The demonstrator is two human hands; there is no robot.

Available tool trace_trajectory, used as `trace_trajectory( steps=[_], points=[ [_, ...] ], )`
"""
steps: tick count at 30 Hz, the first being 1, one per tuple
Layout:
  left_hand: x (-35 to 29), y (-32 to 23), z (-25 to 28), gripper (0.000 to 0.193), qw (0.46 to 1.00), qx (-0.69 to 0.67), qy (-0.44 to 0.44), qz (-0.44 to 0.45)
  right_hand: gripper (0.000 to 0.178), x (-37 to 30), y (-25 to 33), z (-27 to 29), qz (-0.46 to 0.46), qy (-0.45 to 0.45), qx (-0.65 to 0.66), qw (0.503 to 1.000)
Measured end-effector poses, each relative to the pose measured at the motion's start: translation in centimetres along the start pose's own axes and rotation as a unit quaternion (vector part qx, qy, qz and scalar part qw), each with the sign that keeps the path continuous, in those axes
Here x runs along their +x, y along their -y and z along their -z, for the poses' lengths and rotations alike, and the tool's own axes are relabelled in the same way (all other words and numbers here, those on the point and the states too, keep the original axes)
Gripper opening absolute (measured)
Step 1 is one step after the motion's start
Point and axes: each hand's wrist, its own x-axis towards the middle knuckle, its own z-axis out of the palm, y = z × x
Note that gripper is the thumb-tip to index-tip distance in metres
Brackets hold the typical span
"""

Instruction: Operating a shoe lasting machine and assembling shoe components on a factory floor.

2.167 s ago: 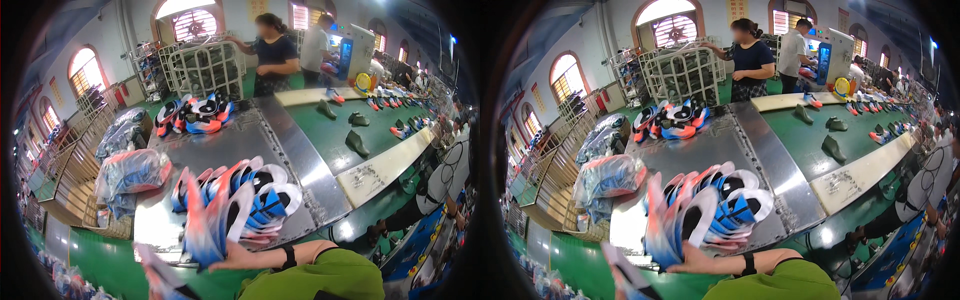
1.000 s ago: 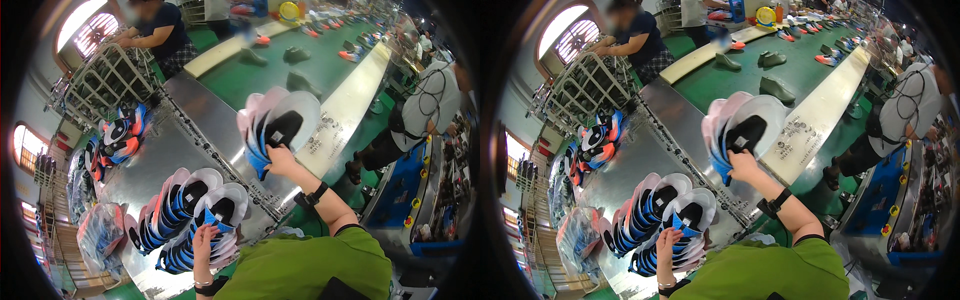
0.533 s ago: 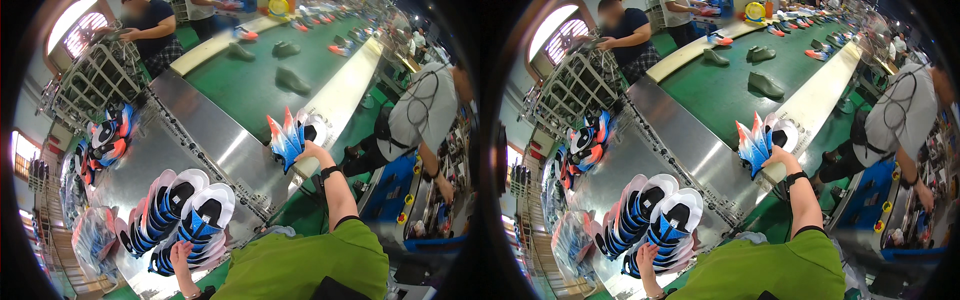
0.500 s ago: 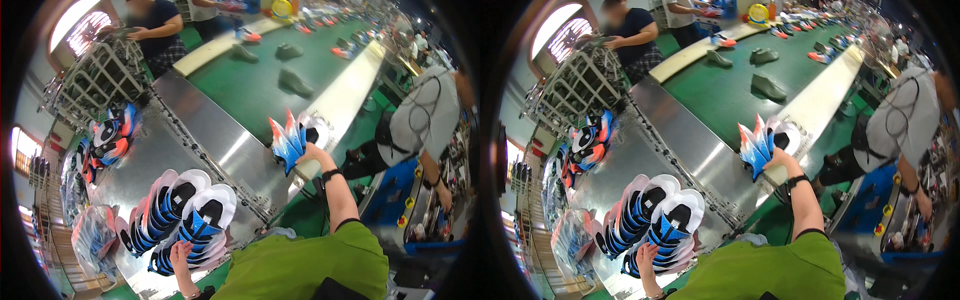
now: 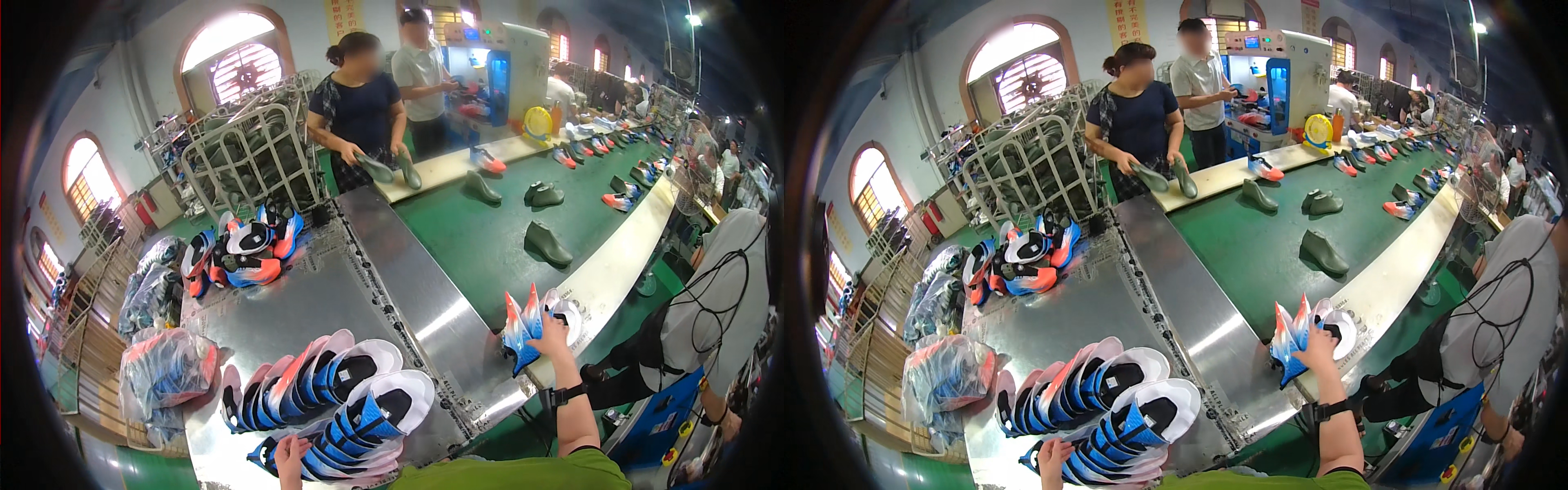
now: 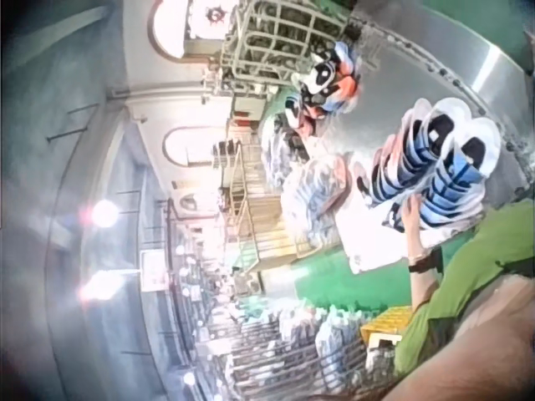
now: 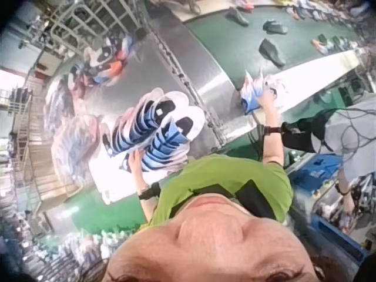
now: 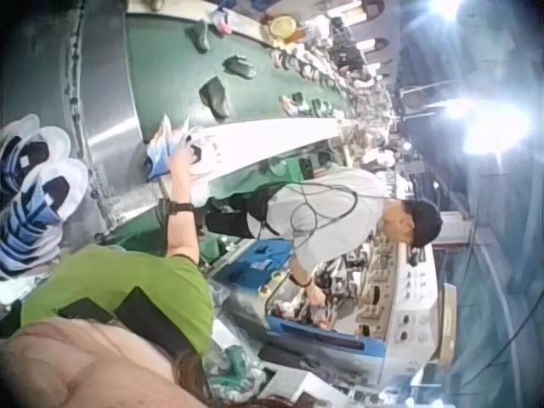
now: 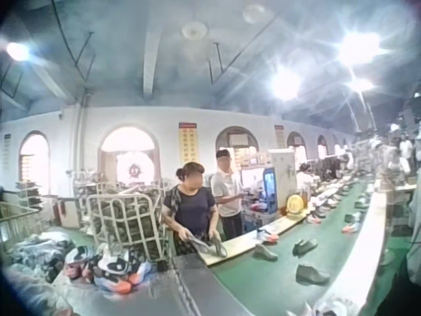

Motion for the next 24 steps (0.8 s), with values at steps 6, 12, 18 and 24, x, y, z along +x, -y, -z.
trace_trajectory(
  steps=[6,12,18,24],
  points=[
    [4.0,4.5,7.0,0.044,0.953,0.278,-0.076,-0.092,0.055,-9.0,11.1,-3.2,0.287,0.11,0.101,0.946],
    [7.2,13.1,12.9,0.039,0.804,0.513,-0.157,-0.257,0.064,-20.7,23.0,-8.9,0.347,0.331,0.147,0.865],
    [8.5,12.1,10.5,0.038,0.756,0.545,-0.119,-0.342,0.054,-23.7,24.2,-14.1,0.357,0.315,0.276,0.835],
    [10.4,10.0,11.7,0.062,0.832,0.501,-0.048,-0.234,0.036,-23.2,25.0,-14.1,0.211,0.255,0.374,0.867]
  ],
)
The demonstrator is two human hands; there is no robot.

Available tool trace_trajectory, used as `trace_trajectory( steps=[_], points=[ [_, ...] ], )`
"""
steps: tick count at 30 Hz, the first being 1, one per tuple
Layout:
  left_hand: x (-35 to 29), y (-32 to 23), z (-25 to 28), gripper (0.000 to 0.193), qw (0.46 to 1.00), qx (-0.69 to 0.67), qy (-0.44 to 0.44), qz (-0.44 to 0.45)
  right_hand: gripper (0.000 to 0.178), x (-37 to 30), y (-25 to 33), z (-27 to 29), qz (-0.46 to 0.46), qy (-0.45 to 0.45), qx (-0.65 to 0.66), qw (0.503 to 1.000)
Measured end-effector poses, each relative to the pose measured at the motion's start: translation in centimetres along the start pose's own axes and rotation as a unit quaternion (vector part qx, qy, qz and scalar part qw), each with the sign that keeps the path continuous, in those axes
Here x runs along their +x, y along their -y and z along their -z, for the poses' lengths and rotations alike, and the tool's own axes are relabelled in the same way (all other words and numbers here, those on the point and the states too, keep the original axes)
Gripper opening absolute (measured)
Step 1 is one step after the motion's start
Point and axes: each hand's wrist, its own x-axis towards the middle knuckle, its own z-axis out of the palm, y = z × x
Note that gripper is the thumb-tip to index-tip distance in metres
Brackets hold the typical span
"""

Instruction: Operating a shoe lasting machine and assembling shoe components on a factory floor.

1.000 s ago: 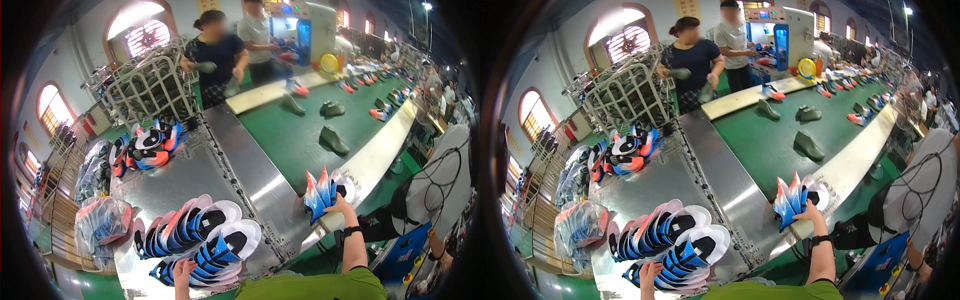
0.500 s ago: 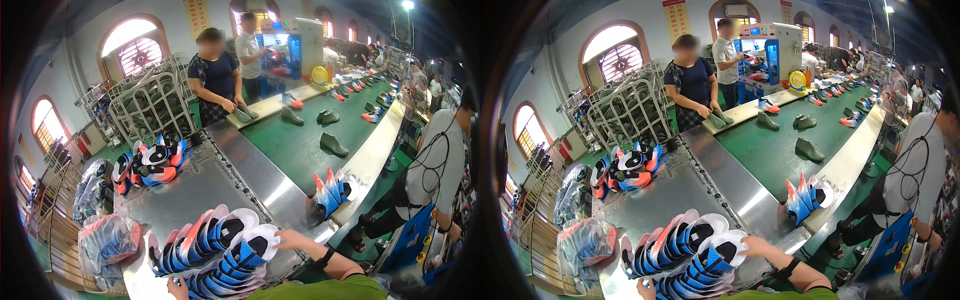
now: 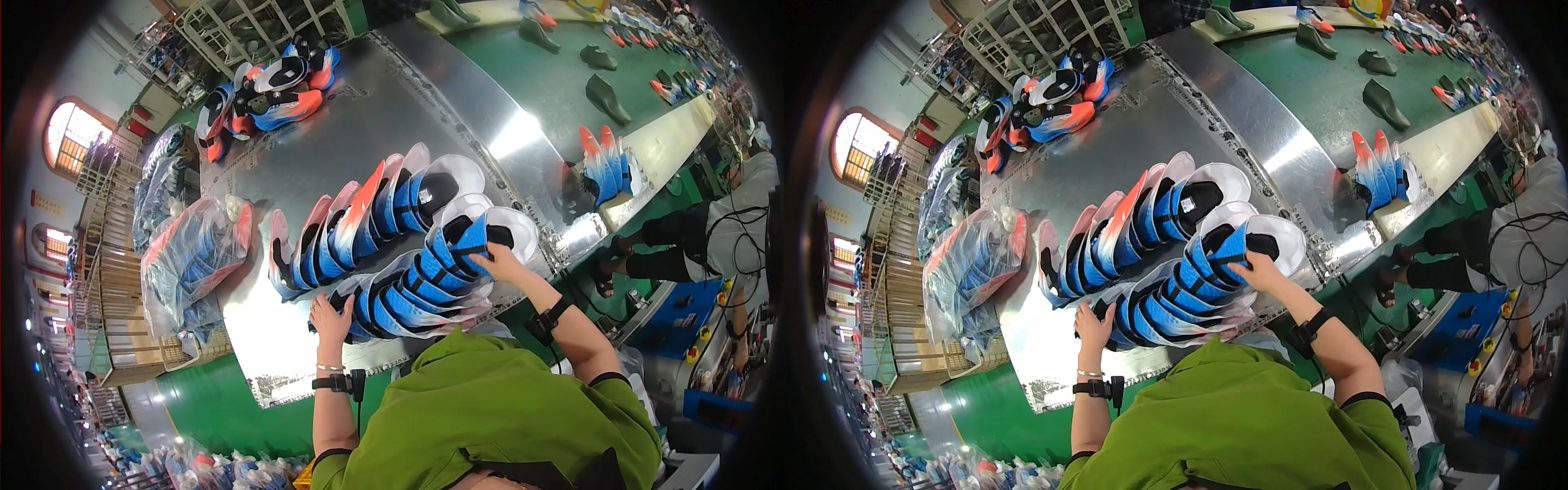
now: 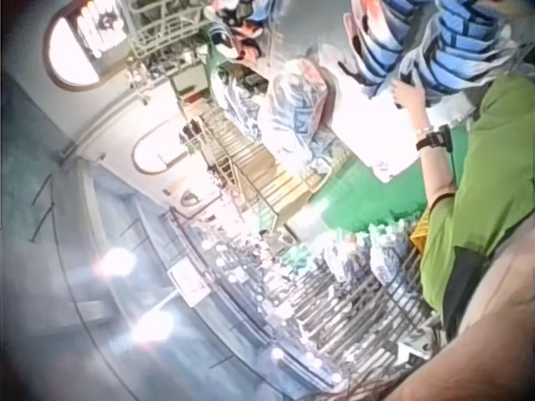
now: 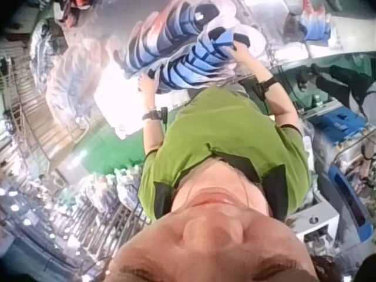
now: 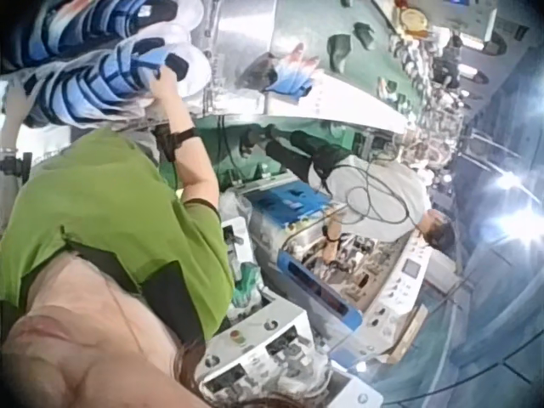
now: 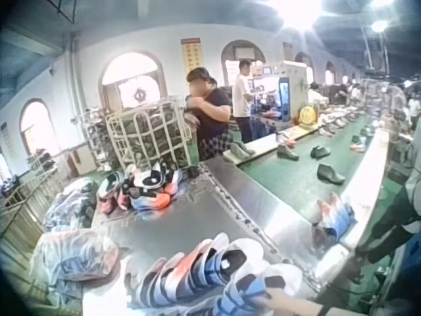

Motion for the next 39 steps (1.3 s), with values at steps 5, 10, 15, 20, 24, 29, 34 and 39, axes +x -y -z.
trace_trajectory(
  steps=[5,10,15,20,24,29,34,39],
  points=[
    [0.1,2.3,0.9,0.074,0.987,0.0,0.147,0.063,0.033,-0.7,0.9,-0.5,0.135,-0.022,-0.093,0.986],
    [3.4,3.0,2.5,0.088,0.908,0.0,0.407,0.094,0.071,-0.2,4.8,-4.1,-0.063,0.121,-0.2,0.97],
    [4.5,3.1,0.1,0.113,0.868,-0.044,0.488,0.079,0.066,0.6,1.8,-5.4,0.053,0.087,-0.165,0.981],
    [5.0,0.3,4.7,0.097,0.814,-0.188,0.538,0.115,0.06,-0.7,3.5,-4.2,-0.012,0.076,-0.31,0.948],
    [1.9,3.9,2.0,0.088,0.791,-0.303,0.52,0.112,0.072,-1.4,9.7,-2.4,-0.072,0.155,-0.363,0.916],
    [-1.6,6.7,-2.1,0.071,0.862,-0.266,0.393,0.177,0.072,-1.2,8.1,-4.0,-0.095,0.217,-0.312,0.92],
    [-1.2,3.4,1.5,0.047,0.935,-0.282,0.185,0.114,0.061,-1.4,9.6,-4.9,-0.012,0.03,-0.291,0.956],
    [-3.8,-1.3,3.1,0.063,0.952,-0.299,-0.06,-0.012,0.033,-3.9,4.6,-5.0,0.105,-0.122,-0.088,0.983]
  ],
)
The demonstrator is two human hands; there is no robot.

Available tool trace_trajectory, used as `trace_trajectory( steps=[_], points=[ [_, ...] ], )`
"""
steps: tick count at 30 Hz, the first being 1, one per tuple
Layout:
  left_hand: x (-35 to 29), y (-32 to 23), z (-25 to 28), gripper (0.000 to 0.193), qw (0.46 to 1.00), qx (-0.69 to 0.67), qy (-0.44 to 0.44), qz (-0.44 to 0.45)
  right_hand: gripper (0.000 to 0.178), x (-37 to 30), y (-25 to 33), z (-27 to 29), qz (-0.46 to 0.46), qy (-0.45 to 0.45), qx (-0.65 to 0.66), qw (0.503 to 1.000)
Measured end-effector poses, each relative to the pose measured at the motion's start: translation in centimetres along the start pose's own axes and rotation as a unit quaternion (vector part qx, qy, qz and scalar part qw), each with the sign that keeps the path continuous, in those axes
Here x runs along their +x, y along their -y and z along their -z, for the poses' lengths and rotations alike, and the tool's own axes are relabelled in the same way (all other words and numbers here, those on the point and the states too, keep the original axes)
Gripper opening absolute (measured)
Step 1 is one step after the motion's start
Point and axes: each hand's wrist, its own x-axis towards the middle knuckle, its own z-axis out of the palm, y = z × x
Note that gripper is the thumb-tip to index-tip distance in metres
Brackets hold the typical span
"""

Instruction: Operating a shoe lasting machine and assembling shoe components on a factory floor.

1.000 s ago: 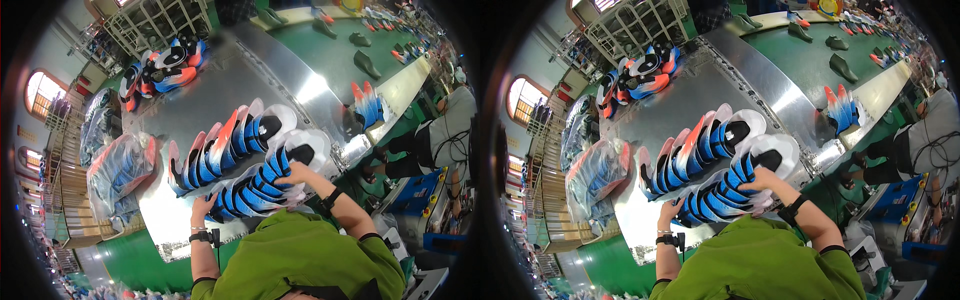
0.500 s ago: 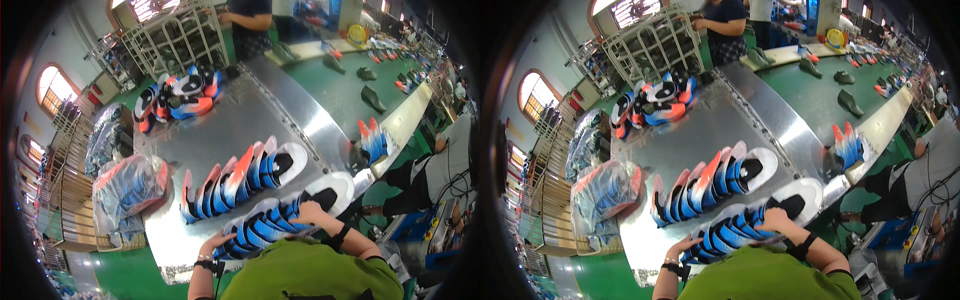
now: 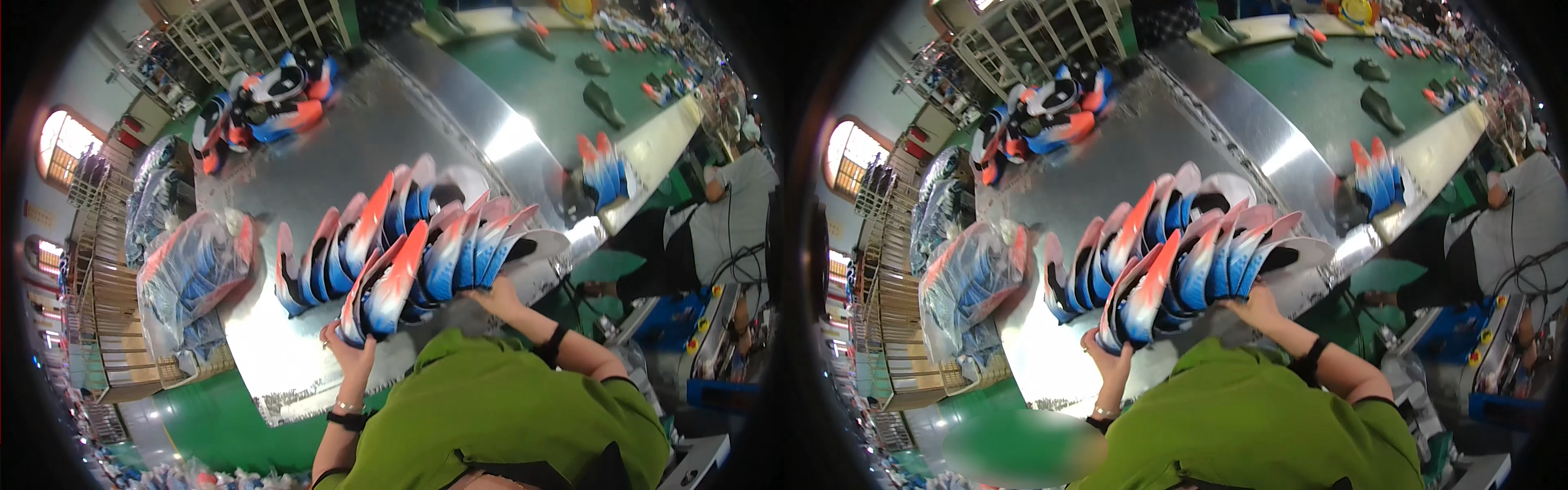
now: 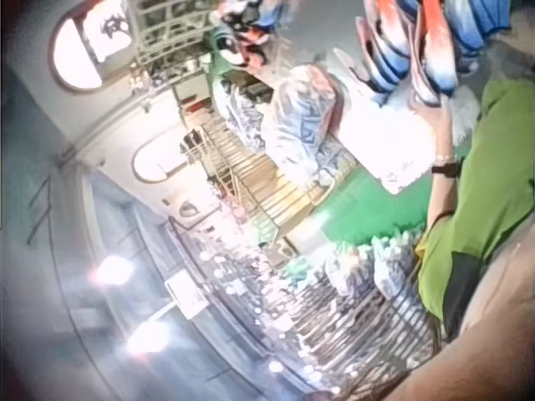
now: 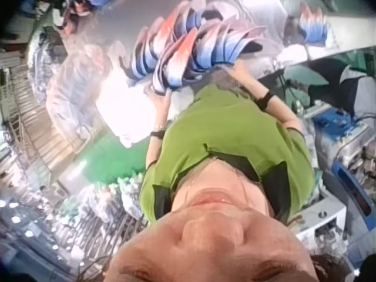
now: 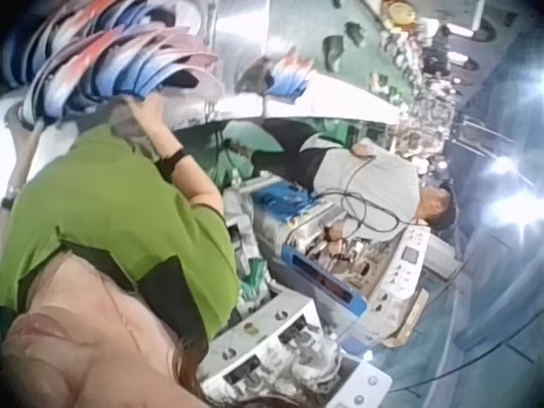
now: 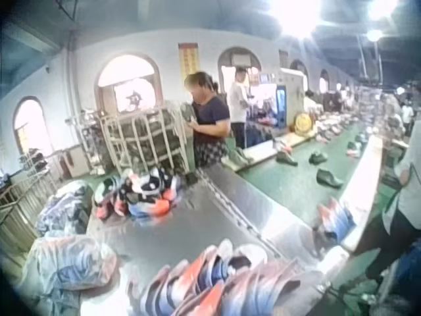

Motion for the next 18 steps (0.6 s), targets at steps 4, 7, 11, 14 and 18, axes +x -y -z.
trace_trajectory(
  steps=[4,7,11,14,18],
  points=[
    [-2.1,2.6,-2.4,0.066,0.997,0.053,0.061,0.003,0.034,-1.6,-5.7,-3.0,-0.06,0.065,0.046,0.995],
    [-0.6,2.5,-2.0,0.064,0.995,0.046,0.075,0.035,0.034,-2.0,-5.9,-2.8,-0.046,0.078,0.031,0.995],
    [0.7,1.9,-0.7,0.064,0.987,0.121,0.102,0.036,0.036,-2.1,-6.1,-2.7,-0.034,0.068,0.067,0.995],
    [1.3,2.1,0.5,0.064,0.97,0.169,0.155,0.082,0.035,-2.3,-5.8,-1.9,-0.016,0.088,0.041,0.995],
    [1.9,2.0,2.0,0.064,0.95,0.098,0.241,0.171,0.035,-2.0,-5.2,-0.9,-0.015,0.183,0.02,0.983]
  ],
)
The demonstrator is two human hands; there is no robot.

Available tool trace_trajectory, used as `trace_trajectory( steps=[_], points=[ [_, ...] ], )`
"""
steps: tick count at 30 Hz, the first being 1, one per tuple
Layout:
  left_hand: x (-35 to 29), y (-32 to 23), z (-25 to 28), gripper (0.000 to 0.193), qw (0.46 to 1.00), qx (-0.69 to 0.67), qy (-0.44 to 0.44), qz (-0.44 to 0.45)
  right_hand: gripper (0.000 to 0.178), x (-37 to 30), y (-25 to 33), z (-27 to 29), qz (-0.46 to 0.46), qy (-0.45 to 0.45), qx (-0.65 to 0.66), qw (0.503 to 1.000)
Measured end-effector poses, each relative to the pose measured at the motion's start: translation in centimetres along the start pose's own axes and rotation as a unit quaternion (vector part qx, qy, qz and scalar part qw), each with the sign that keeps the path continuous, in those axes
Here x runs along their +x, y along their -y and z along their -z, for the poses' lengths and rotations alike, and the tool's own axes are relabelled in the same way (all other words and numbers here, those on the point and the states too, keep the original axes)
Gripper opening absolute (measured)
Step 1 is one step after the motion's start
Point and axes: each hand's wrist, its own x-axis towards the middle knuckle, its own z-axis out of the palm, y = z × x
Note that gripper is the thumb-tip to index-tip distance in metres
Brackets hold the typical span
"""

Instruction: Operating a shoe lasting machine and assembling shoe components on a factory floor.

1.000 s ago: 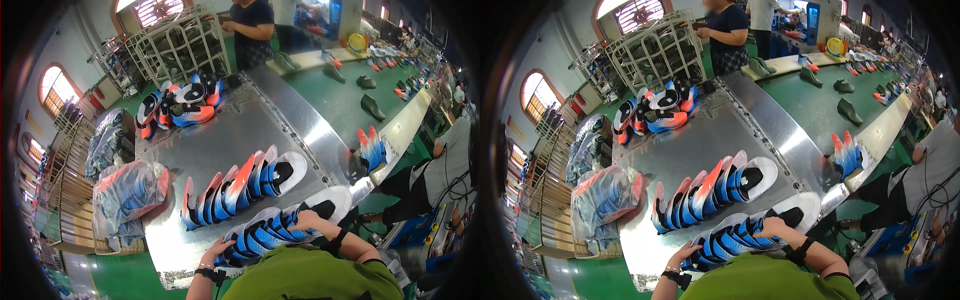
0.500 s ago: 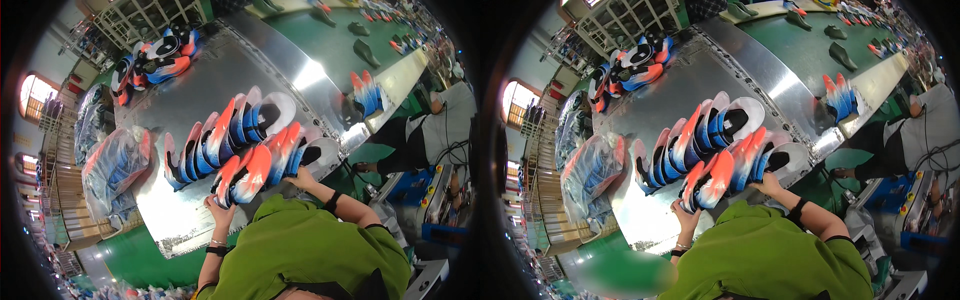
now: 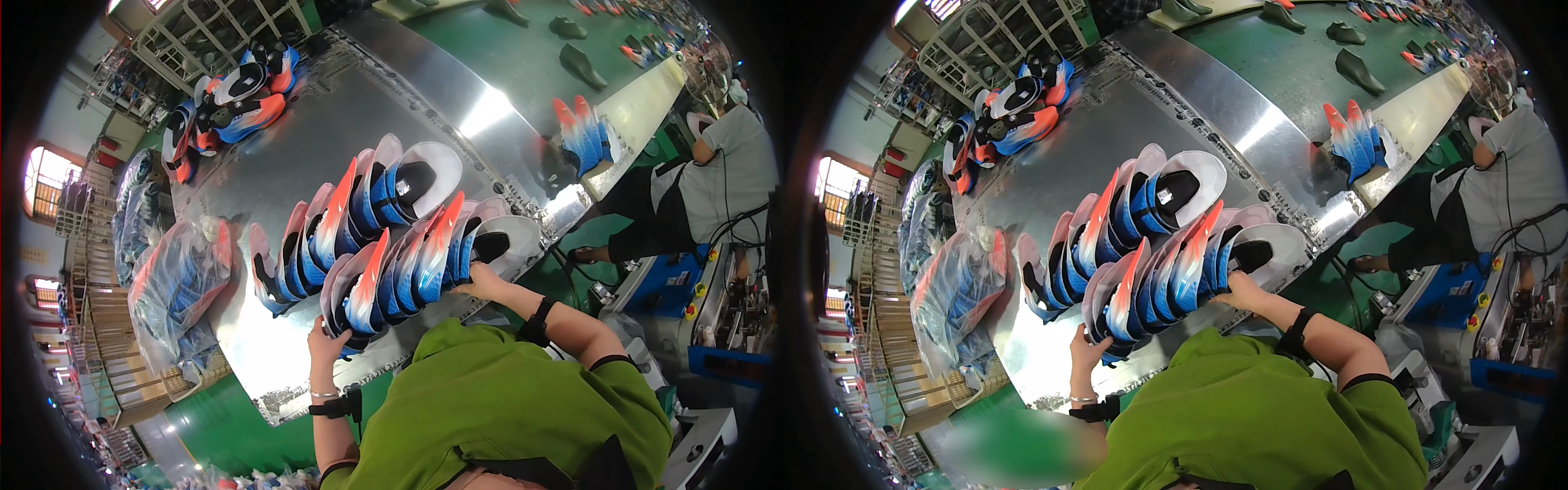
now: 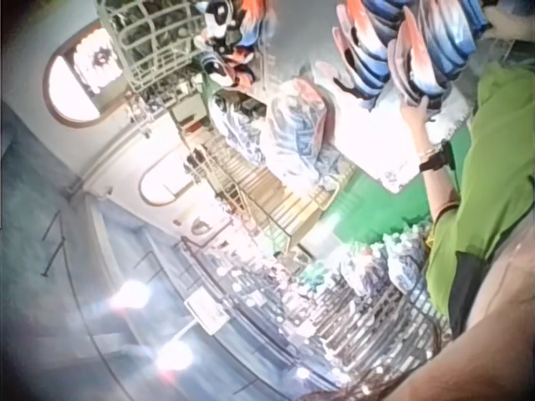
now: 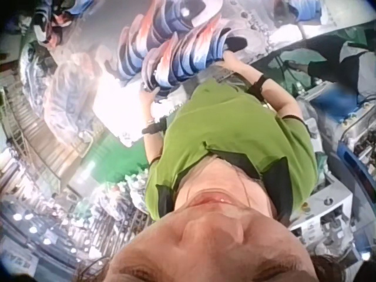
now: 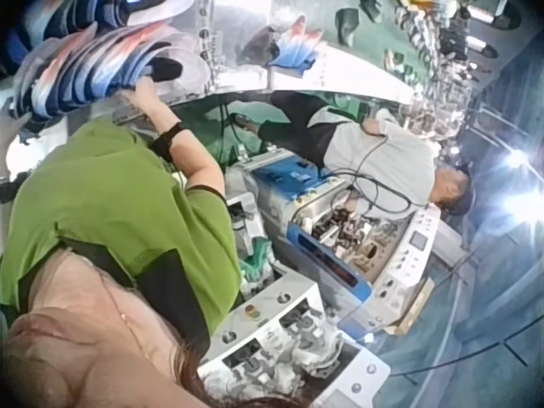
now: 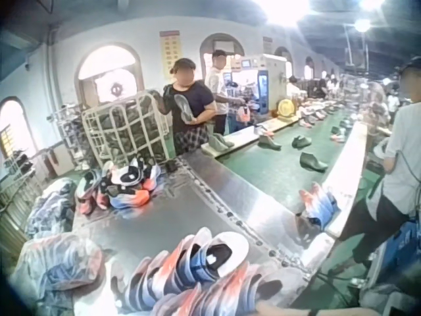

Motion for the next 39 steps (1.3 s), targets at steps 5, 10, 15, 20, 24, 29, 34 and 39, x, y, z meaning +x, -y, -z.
trace_trajectory(
  steps=[5,10,15,20,24,29,34,39],
  points=[
    [-0.3,-5.1,3.2,0.056,0.966,0.258,0.035,0.0,0.034,0.5,0.0,1.8,-0.038,0.056,0.062,0.996],
    [0.7,-13.6,-0.7,0.05,0.951,-0.016,0.019,-0.309,0.05,2.0,2.4,3.6,-0.187,0.075,0.21,0.957],
    [2.0,-15.0,-9.8,0.082,0.881,0.204,0.047,-0.424,0.064,3.7,0.7,-0.7,-0.105,-0.022,0.235,0.966],
    [5.4,-16.1,-10.3,0.109,0.935,0.19,0.04,-0.297,0.055,2.5,0.6,1.5,-0.125,-0.083,0.317,0.937],
    [6.1,-17.7,-8.4,0.093,0.945,-0.052,0.136,-0.292,0.052,1.0,2.1,4.7,-0.053,-0.181,0.303,0.934],
    [4.2,-18.5,-8.1,0.098,0.885,0.092,0.03,-0.456,0.043,-1.6,4.4,8.0,-0.009,-0.278,0.125,0.952],
    [0.6,-22.4,-8.4,0.096,0.824,0.04,0.064,-0.561,0.05,-4.8,6.4,6.4,0.053,-0.28,0.097,0.954],
    [-3.0,-24.4,-10.0,0.096,0.803,0.051,0.191,-0.562,0.054,-9.7,5.2,6.3,-0.002,-0.23,0.306,0.924]
  ],
)
